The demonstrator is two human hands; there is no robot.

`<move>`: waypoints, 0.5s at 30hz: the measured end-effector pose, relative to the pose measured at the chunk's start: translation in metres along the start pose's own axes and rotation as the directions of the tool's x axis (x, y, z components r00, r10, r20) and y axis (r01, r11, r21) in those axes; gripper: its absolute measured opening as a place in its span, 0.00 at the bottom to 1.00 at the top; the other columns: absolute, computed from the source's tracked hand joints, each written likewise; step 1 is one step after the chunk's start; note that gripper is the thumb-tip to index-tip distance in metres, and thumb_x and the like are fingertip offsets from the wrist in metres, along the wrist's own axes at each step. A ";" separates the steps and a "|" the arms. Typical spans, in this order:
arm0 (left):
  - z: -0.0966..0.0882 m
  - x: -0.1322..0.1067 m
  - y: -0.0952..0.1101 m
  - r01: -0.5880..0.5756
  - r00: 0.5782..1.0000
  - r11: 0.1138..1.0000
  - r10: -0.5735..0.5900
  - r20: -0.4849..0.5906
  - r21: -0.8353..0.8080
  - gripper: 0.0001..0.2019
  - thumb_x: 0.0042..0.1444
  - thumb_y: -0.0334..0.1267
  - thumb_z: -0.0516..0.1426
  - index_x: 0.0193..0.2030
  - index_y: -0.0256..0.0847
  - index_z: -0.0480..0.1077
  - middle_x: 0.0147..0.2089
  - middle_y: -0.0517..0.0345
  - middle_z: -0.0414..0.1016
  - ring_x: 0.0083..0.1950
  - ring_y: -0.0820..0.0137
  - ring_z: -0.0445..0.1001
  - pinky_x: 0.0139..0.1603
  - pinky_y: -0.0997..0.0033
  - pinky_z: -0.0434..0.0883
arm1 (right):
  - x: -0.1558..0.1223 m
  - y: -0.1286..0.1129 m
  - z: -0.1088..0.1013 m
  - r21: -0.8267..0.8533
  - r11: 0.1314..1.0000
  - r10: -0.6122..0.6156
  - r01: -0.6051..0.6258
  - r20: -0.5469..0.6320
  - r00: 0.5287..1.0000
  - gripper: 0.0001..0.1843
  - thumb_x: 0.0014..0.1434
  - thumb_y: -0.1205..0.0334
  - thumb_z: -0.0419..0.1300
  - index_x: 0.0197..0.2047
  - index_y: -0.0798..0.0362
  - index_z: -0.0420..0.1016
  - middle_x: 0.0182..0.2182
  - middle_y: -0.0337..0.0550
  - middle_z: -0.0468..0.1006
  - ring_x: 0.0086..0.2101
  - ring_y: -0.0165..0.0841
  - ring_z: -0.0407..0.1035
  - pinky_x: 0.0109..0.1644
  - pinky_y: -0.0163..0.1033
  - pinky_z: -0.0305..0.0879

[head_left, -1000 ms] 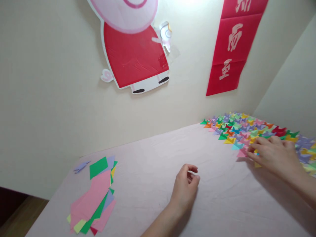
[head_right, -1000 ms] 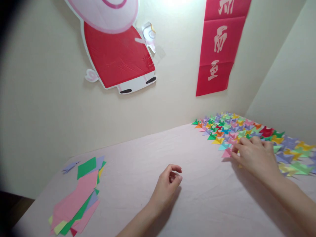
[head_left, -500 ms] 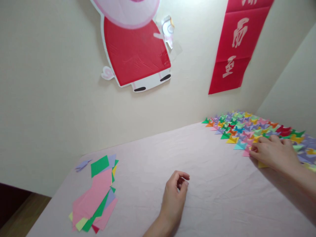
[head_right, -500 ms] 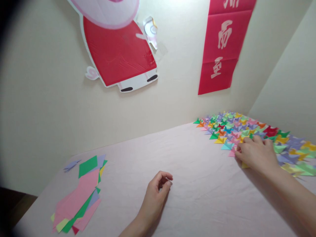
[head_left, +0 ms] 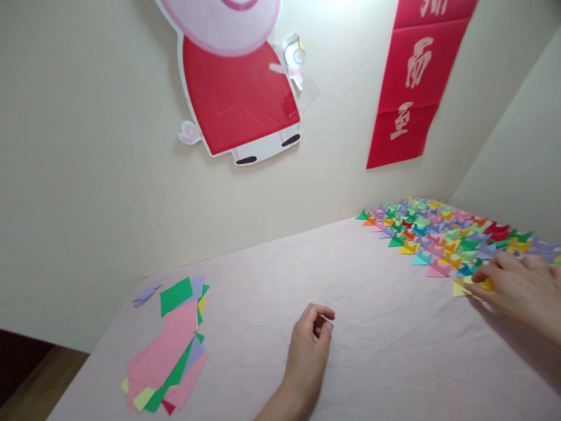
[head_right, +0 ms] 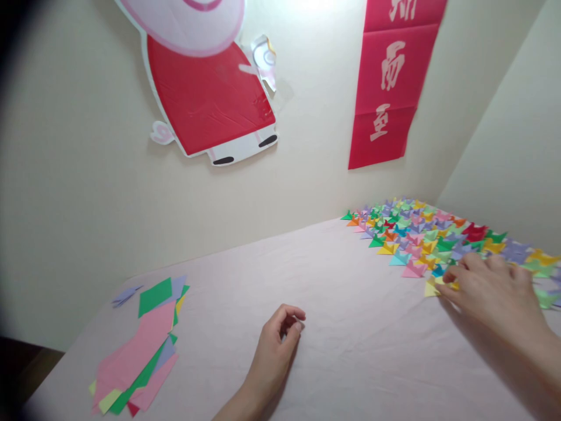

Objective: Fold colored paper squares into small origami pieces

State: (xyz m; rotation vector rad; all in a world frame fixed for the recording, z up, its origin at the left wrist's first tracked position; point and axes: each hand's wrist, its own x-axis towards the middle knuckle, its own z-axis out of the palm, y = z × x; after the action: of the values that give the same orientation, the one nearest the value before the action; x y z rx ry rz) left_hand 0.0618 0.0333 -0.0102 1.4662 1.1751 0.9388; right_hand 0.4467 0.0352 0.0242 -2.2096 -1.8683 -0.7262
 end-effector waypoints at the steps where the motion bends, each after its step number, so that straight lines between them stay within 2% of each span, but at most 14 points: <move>1: 0.000 0.000 0.000 0.000 1.000 1.000 0.000 -0.002 0.001 0.07 0.58 0.33 0.53 0.40 0.42 0.71 0.36 0.60 0.71 0.37 0.69 0.67 0.40 0.71 0.62 | -0.003 -0.005 -0.002 -0.040 0.999 -0.017 0.018 0.025 1.000 0.15 0.54 0.55 0.57 0.20 0.46 0.78 0.28 0.53 0.72 0.33 0.46 0.63 0.34 0.46 0.49; 4: 0.001 -0.001 0.001 0.002 1.000 1.000 -0.002 -0.006 0.007 0.07 0.58 0.33 0.53 0.40 0.42 0.71 0.35 0.60 0.71 0.36 0.69 0.67 0.40 0.71 0.62 | -0.004 -0.010 -0.002 -0.096 0.995 -0.021 0.028 0.074 0.997 0.17 0.57 0.59 0.55 0.19 0.47 0.78 0.28 0.52 0.70 0.33 0.46 0.62 0.33 0.46 0.47; 6: 0.001 -0.001 0.002 0.000 1.000 1.000 0.000 -0.007 0.012 0.07 0.58 0.33 0.53 0.39 0.42 0.71 0.35 0.60 0.70 0.36 0.69 0.66 0.40 0.71 0.62 | 0.000 -0.008 0.006 -0.091 0.996 -0.009 0.017 0.088 0.996 0.19 0.58 0.60 0.54 0.18 0.48 0.77 0.27 0.52 0.70 0.32 0.46 0.60 0.33 0.46 0.45; 9: 0.001 -0.001 0.001 -0.006 1.000 1.000 0.006 -0.005 0.015 0.07 0.58 0.33 0.53 0.40 0.42 0.71 0.36 0.60 0.71 0.36 0.69 0.67 0.40 0.71 0.62 | 0.007 -0.004 0.020 -0.069 0.997 -0.016 0.022 0.081 0.997 0.19 0.58 0.59 0.54 0.18 0.49 0.77 0.27 0.53 0.70 0.33 0.46 0.59 0.32 0.45 0.44; 11: 0.001 -0.001 0.001 -0.012 1.000 1.000 0.012 -0.002 0.012 0.07 0.58 0.33 0.53 0.40 0.42 0.71 0.36 0.60 0.71 0.37 0.69 0.67 0.39 0.71 0.62 | 0.009 -0.008 0.020 -0.060 0.998 -0.018 0.022 0.062 0.998 0.19 0.57 0.60 0.55 0.17 0.49 0.76 0.27 0.53 0.69 0.33 0.46 0.59 0.32 0.46 0.43; 13: 0.001 -0.001 0.000 -0.015 1.000 1.000 0.015 -0.001 0.010 0.07 0.58 0.33 0.53 0.40 0.42 0.72 0.36 0.59 0.71 0.37 0.69 0.67 0.39 0.71 0.62 | 0.006 -0.017 0.001 -0.034 0.999 0.008 -0.007 0.035 0.999 0.19 0.55 0.61 0.55 0.14 0.50 0.73 0.25 0.52 0.68 0.31 0.45 0.59 0.32 0.46 0.43; 15: 0.001 -0.001 0.000 -0.017 1.000 1.000 0.017 -0.001 0.015 0.07 0.59 0.33 0.53 0.40 0.42 0.72 0.37 0.59 0.71 0.37 0.69 0.67 0.39 0.72 0.62 | -0.002 -0.027 -0.033 0.081 0.996 0.037 -0.036 -0.016 0.999 0.20 0.55 0.61 0.55 0.13 0.50 0.72 0.24 0.52 0.68 0.30 0.43 0.59 0.32 0.46 0.43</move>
State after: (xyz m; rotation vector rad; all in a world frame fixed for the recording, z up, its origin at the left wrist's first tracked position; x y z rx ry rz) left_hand 0.0624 0.0317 -0.0106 1.4892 1.1746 0.9444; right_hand 0.4119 0.0254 0.0466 -2.1748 -1.8114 -0.6494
